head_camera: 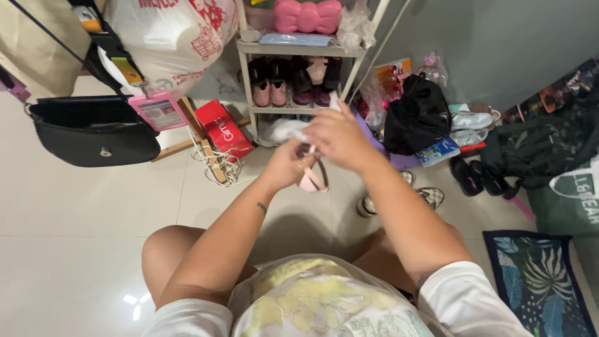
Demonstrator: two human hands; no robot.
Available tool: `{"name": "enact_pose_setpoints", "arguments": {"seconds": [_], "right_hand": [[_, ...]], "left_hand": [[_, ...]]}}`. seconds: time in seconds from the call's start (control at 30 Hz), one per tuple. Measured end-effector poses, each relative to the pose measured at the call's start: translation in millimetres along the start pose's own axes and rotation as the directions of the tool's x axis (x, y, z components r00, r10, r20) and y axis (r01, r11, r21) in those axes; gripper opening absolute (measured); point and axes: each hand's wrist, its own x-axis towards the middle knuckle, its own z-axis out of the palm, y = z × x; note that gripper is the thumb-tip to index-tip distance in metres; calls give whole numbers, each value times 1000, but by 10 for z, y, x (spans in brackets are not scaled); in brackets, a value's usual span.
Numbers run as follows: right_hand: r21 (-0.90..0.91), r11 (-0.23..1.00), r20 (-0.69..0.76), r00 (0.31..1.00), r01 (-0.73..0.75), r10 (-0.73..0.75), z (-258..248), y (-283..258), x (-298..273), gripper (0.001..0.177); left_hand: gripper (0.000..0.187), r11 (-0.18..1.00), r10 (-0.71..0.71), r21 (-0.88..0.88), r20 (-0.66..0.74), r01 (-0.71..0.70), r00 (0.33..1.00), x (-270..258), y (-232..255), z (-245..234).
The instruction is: The person sits on the floor and laces a pair of patterned sneakers. They thread the laces through the eyelets, pull them tight, and tie a knot.
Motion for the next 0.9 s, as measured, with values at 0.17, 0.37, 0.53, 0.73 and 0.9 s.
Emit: {"name": "enact_pose_setpoints", "arguments": {"seconds": [0.17,0.37,0.53,0.73,0.9], "right_hand": [[310,808,-157,811,-501,563,208,788,-271,17],[895,-310,405,292,-321,867,306,684,-345,36],[804,70,266,463,-590,846,339,371,-340,25],[793,229,19,399,-564,917,387,523,-432,29],[900,141,34,388,-413,921,474,777,-630,33]], "left_hand": [[71,895,-139,407,-139,184,980,-193,513,64],[73,463,230,881,-17,-94,973,-215,881,81],[70,245,350,944,128,-222,928,-248,803,89],[95,714,361,667,-87,-215,928,-252,504,-138],[99,864,-384,-366,-30,347,923,-193,164,-345]]}}
